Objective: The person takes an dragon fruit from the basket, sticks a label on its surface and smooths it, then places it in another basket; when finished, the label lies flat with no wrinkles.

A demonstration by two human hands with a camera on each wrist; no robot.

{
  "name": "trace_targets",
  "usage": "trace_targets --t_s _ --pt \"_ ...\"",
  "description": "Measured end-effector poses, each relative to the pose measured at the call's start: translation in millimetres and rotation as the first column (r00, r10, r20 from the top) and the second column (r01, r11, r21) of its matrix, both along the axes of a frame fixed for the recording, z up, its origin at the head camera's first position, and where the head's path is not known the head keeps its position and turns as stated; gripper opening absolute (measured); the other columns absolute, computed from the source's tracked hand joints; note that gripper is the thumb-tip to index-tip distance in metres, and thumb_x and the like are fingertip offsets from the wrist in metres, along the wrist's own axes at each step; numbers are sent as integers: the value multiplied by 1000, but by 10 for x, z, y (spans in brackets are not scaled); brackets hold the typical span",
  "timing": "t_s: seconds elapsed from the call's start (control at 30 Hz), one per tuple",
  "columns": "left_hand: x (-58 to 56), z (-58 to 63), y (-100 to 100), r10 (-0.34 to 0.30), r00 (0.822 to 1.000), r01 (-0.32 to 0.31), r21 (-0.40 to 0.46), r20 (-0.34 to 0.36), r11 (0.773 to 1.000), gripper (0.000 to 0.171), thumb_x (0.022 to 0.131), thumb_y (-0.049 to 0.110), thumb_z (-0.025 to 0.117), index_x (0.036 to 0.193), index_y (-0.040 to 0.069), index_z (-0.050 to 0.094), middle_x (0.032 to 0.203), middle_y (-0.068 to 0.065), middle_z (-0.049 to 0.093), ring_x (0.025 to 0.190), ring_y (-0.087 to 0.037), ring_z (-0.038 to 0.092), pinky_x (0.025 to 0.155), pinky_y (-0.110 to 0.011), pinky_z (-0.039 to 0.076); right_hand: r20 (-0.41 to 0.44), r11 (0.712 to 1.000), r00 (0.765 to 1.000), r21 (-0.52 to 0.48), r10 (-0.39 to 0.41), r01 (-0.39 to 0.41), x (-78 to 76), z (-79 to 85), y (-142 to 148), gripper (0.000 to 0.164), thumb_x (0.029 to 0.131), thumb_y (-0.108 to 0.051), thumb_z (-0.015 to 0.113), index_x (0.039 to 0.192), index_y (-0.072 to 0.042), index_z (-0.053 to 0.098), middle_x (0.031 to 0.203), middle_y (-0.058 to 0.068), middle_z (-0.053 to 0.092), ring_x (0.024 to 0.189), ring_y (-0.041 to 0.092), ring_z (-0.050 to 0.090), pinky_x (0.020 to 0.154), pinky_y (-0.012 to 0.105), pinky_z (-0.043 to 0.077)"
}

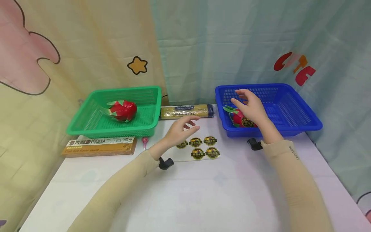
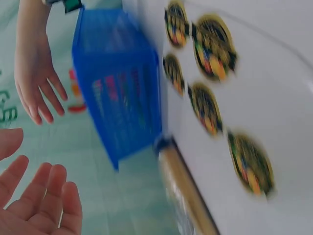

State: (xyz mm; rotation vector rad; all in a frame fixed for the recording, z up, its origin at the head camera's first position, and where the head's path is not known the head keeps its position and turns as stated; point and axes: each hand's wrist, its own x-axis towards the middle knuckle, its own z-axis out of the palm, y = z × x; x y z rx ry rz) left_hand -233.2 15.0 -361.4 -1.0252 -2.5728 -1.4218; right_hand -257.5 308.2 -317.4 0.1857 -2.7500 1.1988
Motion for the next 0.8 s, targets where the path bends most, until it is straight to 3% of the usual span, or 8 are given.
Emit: trace_targets --t_s 0.1,0.2,0.3,0.4,0.53,0.6,0.8 --pt "0 57 -428 74 995 -70 67 -62 995 33 92 16 60 122 2 57 118 -10 61 100 -24 58 81 -37 49 -94 992 992 -87 89 -97 -1 36 -371 52 92 -33 59 134 -6 45 135 15 47 122 31 46 97 49 38" --pt "14 95 -853 176 981 -165 125 -81 978 29 91 13 61 117 1 60 114 -11 62 98 -23 59 81 -38 49 -115 972 977 -134 180 -195 -30 30 -742 45 92 -28 61 130 -6 50 129 12 52 116 27 52 93 45 43" --pt "18 118 -1262 269 961 -257 160 -56 953 27 91 13 61 116 1 60 114 -13 62 98 -24 58 82 -40 47 -95 939 956 -186 276 -289 -93 1 -1123 41 92 -26 61 127 -5 53 127 12 54 113 26 54 90 43 44" --pt "-71 145 -1593 343 939 -338 186 11 922 29 92 13 61 117 -1 59 116 -16 61 101 -25 57 86 -39 44 -69 893 929 -256 364 -370 -183 -55 -1462 40 93 -23 61 126 -3 53 126 12 55 112 26 55 89 42 45" --pt "-240 265 -1946 468 882 -471 168 60 866 33 92 19 62 118 -1 58 115 -16 60 103 -23 55 89 -33 42 -48 827 881 -326 470 -458 -325 -167 -1889 40 91 -19 63 125 -1 53 125 15 54 111 27 55 89 41 46" --pt "-348 338 -2092 521 850 -527 130 78 840 38 91 26 64 119 2 58 117 -13 60 105 -22 54 89 -34 42 -32 810 863 -329 504 -485 -386 -239 -2058 42 89 -19 66 125 -1 53 125 15 54 109 25 56 87 40 47" --pt "-695 545 -2409 596 784 -603 -18 173 798 58 85 42 67 132 13 49 134 -8 48 119 -25 46 95 -42 40 34 827 854 -270 520 -493 -476 -469 -2365 51 83 -24 73 126 -5 55 119 12 54 91 20 54 75 34 48"
